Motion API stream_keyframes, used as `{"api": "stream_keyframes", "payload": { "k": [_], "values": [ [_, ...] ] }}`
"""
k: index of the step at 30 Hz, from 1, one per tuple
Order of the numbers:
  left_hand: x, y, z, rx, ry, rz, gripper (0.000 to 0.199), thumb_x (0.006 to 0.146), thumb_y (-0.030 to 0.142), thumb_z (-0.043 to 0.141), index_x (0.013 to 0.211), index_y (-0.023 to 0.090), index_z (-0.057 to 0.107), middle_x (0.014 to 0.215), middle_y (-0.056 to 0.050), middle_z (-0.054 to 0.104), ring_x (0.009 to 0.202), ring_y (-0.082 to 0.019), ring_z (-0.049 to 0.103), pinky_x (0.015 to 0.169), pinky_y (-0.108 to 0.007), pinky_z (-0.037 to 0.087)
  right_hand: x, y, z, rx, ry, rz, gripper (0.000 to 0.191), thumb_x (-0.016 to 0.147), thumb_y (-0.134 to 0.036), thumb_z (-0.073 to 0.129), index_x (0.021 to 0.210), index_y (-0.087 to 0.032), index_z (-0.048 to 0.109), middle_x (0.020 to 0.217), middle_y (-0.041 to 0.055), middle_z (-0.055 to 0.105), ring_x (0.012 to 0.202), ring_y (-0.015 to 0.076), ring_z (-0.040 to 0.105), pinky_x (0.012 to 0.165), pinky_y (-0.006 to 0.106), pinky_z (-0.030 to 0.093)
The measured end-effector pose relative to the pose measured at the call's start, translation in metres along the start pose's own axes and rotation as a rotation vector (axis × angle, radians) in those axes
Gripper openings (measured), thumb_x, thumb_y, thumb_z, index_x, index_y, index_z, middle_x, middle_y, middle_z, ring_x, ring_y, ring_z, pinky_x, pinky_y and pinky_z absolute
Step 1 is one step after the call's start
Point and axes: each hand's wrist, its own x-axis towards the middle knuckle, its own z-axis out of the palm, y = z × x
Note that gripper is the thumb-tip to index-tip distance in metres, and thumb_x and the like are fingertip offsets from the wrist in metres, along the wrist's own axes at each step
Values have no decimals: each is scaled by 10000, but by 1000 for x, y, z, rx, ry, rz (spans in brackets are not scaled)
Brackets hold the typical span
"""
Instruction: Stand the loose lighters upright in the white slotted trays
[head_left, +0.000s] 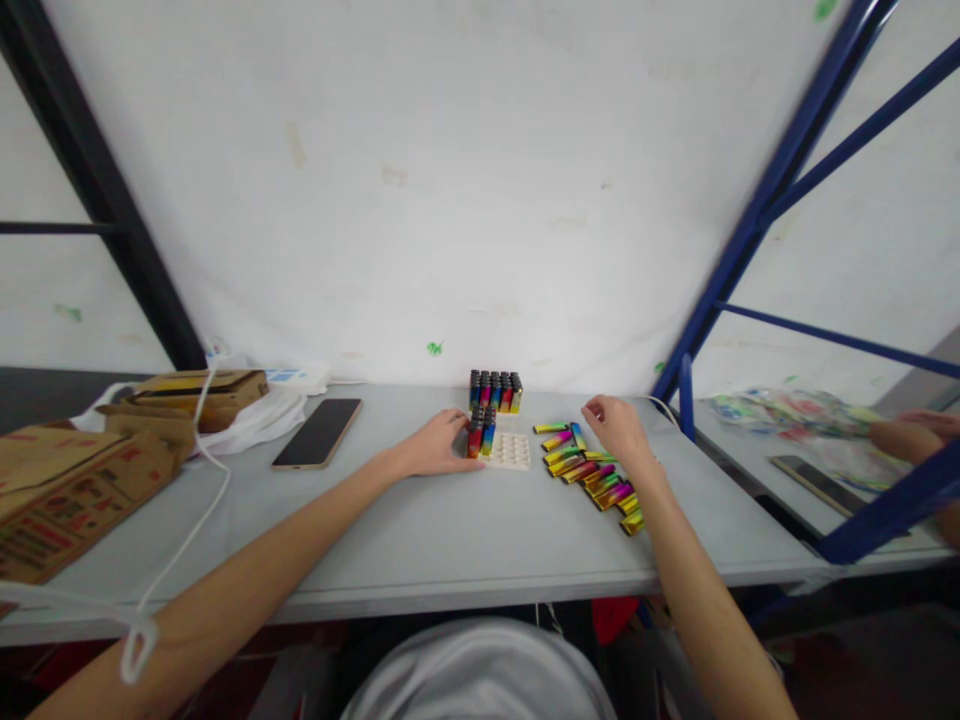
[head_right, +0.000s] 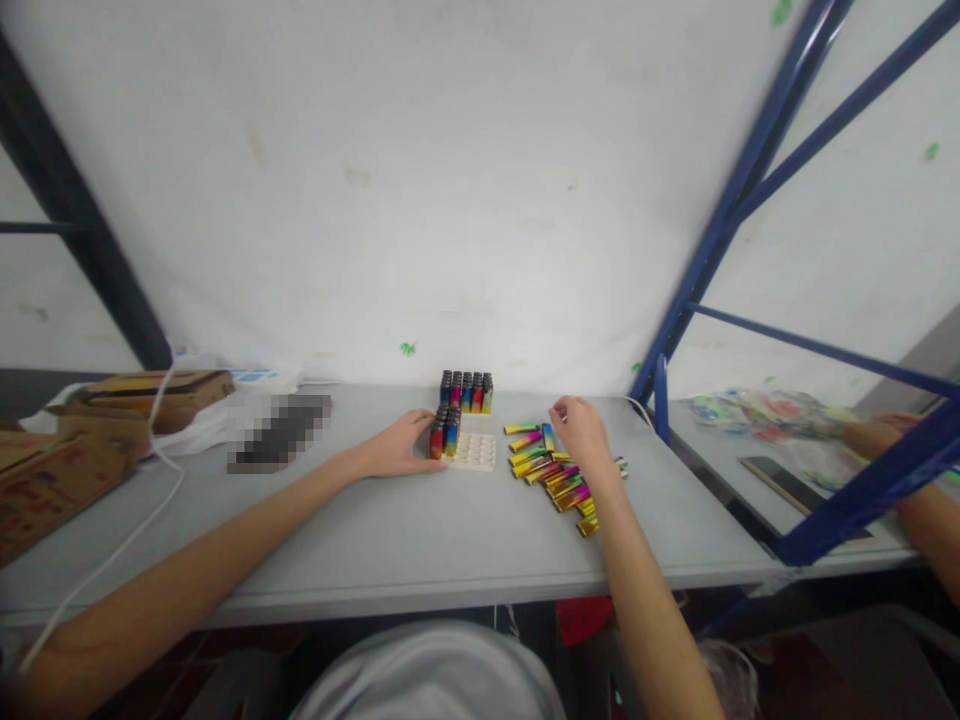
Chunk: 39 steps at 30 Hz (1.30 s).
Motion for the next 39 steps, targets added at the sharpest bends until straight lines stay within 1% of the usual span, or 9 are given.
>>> {"api": "stream_keyframes", "payload": {
  "k": [12, 18, 22, 25, 28, 30, 33, 36, 39],
  "values": [
    [-2, 3, 1, -15, -23, -8, 623, 838, 660, 804, 1208, 177, 672, 1220, -158, 683, 1153, -361, 667, 1067, -489, 550, -4, 19, 37, 4, -223, 60, 303, 985, -332, 740, 1234, -159, 743, 1094, 126, 821, 1010, 251, 761, 880, 308, 516],
    [-2, 6, -1, -17, -31, -6, 609, 846, 650, 795, 1205, 174, 670, 1235, -169, 685, 1158, -374, 669, 1055, -500, 552, -5, 23, 43, -35, -172, 82, 510, 932, -100, 673, 1440, -107, 635, 1155, 174, 804, 1104, 274, 748, 939, 315, 514],
    [-3, 6, -3, -14, -23, -3, 601, 847, 667, 790, 1187, 185, 674, 1221, -156, 693, 1139, -369, 677, 1036, -492, 562, -3, 24, 42, -26, -73, 95, 504, 906, -66, 615, 1405, -101, 671, 1216, 219, 760, 1141, 283, 729, 999, 322, 512],
    [-3, 6, -2, -11, -17, 6, 594, 849, 668, 789, 1185, 192, 671, 1215, -148, 697, 1136, -364, 678, 1040, -489, 562, 1, 21, 34, 166, -26, 123, 422, 896, -125, 628, 1311, -116, 702, 1193, 211, 750, 1030, 273, 749, 958, 344, 549],
    [-2, 5, -1, -7, -24, 7, 598, 850, 656, 791, 1193, 181, 668, 1229, -161, 693, 1154, -371, 672, 1057, -498, 555, 1, 10, 26, 549, -19, 177, 355, 868, -241, 647, 1211, -150, 654, 1166, 160, 749, 780, 206, 744, 760, 339, 585],
    [-2, 5, 0, -8, -33, 0, 601, 849, 644, 796, 1199, 172, 669, 1240, -173, 691, 1164, -377, 669, 1060, -503, 553, -1, -1, 23, 817, -1, 178, 366, 841, -360, 666, 1159, -200, 580, 1108, 106, 754, 676, 165, 699, 618, 296, 540],
    [-2, 5, 0, -17, -27, 1, 594, 842, 633, 806, 1199, 178, 672, 1241, -170, 700, 1167, -377, 668, 1067, -507, 551, -7, -19, 17, 1078, -51, 120, 463, 813, -540, 685, 1119, -256, 485, 800, -32, 686, 522, 119, 537, 487, 234, 392],
    [-2, 4, 0, -26, -22, 7, 594, 841, 630, 811, 1206, 184, 669, 1249, -166, 702, 1174, -375, 667, 1073, -507, 547, -13, -37, 7, 1131, -135, 64, 507, 846, -688, 639, 1076, -260, 495, 589, -129, 426, 437, 96, 329, 440, 222, 254],
    [-3, 3, 0, -24, -23, 4, 599, 848, 640, 806, 1212, 185, 667, 1255, -167, 697, 1182, -376, 665, 1069, -503, 548, -17, -53, -2, 1047, -117, -27, 552, 902, -782, 556, 1023, -244, 562, 578, -112, 347, 463, 113, 320, 448, 242, 270]
  ]
}}
